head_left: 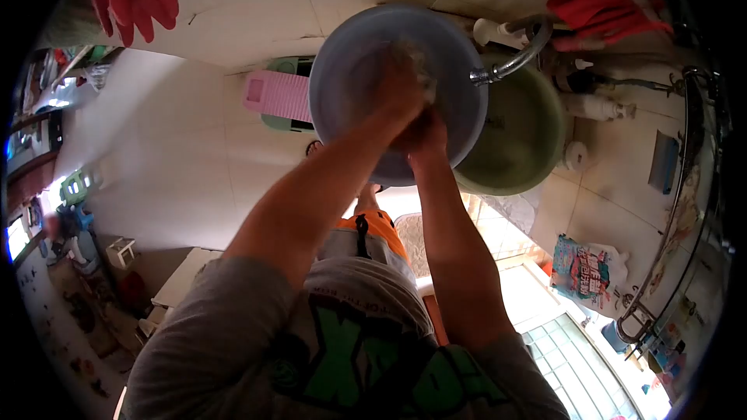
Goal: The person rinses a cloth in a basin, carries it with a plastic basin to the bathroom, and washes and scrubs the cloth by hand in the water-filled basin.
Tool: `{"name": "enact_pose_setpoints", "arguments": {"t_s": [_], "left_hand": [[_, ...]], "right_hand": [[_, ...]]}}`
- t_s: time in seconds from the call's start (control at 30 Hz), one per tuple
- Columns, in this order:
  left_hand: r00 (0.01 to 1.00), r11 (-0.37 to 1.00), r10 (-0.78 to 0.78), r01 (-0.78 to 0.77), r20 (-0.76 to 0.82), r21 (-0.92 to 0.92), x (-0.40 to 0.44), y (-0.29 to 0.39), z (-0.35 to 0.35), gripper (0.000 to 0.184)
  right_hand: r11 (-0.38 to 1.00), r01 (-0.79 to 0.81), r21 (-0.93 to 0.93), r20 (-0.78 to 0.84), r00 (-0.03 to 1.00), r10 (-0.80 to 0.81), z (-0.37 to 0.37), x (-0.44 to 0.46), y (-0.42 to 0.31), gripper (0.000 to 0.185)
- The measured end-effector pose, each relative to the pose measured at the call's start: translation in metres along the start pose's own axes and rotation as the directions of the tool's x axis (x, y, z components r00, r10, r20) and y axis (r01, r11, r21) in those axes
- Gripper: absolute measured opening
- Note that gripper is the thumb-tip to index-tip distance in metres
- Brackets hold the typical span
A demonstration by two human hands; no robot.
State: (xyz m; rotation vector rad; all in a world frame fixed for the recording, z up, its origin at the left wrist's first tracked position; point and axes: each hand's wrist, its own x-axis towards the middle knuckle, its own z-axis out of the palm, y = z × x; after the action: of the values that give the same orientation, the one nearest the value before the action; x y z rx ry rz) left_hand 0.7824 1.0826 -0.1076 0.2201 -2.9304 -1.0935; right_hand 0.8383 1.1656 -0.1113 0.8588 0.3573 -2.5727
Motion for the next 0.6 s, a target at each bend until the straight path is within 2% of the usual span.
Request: {"name": "enact_pose_setpoints", "arguments": {"t_s": [0.03,0.1,0.13,0.17,0.23,0.27,0.33,0.37,0.47,0.53,0.6], "left_hand": [[0.998,0.996,0.005,0.0,0.059,-0.084,-0.006,0.01,0.008,0.054],[0.971,0.992,-0.053,0.079,0.233,-0.102,-0.015,0.028,0.001,0.053],[0.93,0.989,-0.126,0.145,0.345,-0.028,-0.017,0.047,-0.021,0.049],[0.914,0.991,-0.132,0.133,0.383,0.024,-0.018,0.048,-0.028,0.047],[0.954,0.979,0.002,-0.063,0.301,0.196,0.001,0.01,-0.01,0.043],[0.973,0.943,0.075,-0.14,0.218,0.3,0.016,-0.01,-0.007,0.041],[0.992,0.912,0.104,-0.068,-0.069,0.404,0.027,-0.024,-0.021,0.037],[0.981,0.916,0.113,-0.042,-0.155,0.4,0.021,-0.019,-0.024,0.035],[0.964,0.954,0.258,-0.243,-0.07,0.176,-0.009,0.014,-0.017,0.022],[0.984,0.988,0.057,-0.08,0.167,0.134,-0.023,0.013,0.055,0.025],[0.968,0.993,-0.108,0.096,0.225,0.063,-0.026,0.023,0.05,0.026]], "right_hand": [[0.999,0.0,-0.035,0.011,1.0,0.0,0.002,0.004,0.001,0.04],[0.994,0.005,-0.109,0.035,0.999,-0.001,0.005,0.016,-0.004,0.041],[0.989,0.01,-0.146,0.043,0.999,-0.004,0.007,0.02,-0.008,0.041],[0.983,0.018,-0.183,0.047,0.999,-0.009,0.008,0.021,-0.011,0.042],[0.963,0.024,-0.268,0.053,0.999,-0.01,0.011,0.017,-0.016,0.042],[0.922,0.071,-0.381,-0.119,0.985,-0.125,0.032,-0.007,-0.005,0.044],[0.964,0.116,-0.239,-0.187,0.969,-0.163,0.028,-0.021,-0.002,0.049],[0.977,0.138,-0.163,-0.231,0.957,-0.174,0.026,-0.027,0.001,0.053],[0.999,-0.001,-0.046,0.075,0.997,0.004,0.023,-0.008,-0.002,0.047],[0.989,0.015,-0.148,0.06,0.998,-0.006,0.019,0.004,-0.005,0.048],[0.967,0.029,-0.253,0.047,0.999,-0.018,0.016,0.017,-0.011,0.049]]}}
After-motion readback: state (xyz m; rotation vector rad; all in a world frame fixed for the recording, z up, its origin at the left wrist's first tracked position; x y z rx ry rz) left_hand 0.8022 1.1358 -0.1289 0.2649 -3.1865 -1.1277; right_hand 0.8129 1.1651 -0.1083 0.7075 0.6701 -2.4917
